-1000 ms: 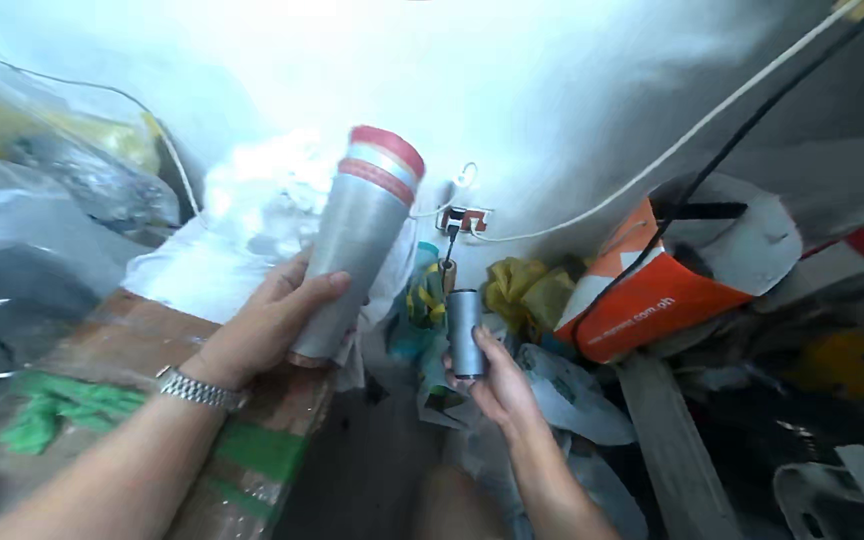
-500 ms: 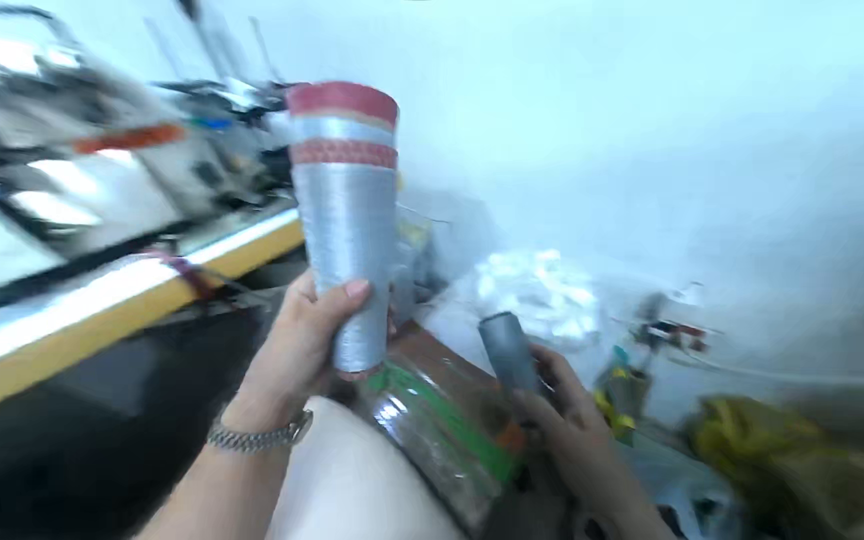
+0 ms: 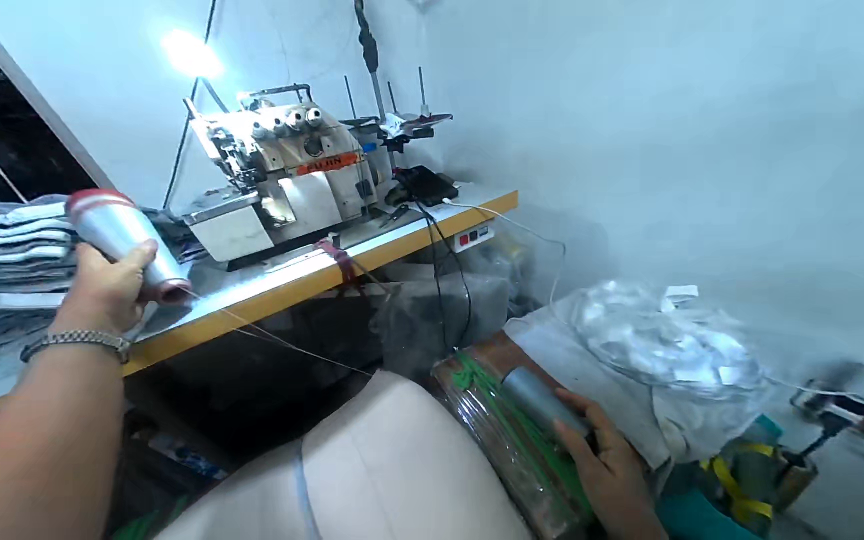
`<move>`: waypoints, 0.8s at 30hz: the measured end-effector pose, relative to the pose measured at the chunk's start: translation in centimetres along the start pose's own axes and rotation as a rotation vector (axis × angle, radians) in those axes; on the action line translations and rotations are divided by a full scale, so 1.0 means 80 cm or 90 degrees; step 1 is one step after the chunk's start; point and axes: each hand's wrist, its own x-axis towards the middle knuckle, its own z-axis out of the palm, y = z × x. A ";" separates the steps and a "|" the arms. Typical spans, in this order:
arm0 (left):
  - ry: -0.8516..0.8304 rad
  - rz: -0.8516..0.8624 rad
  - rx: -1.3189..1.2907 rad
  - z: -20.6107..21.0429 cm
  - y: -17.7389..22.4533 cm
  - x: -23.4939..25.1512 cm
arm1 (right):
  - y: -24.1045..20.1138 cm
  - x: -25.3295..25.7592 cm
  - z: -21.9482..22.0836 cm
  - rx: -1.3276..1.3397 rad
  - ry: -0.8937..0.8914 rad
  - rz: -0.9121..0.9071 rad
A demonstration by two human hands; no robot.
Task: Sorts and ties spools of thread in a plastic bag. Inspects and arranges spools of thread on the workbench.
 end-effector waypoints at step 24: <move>-0.162 0.491 0.266 0.057 0.013 -0.201 | -0.098 -0.058 0.030 -0.019 -0.070 -0.258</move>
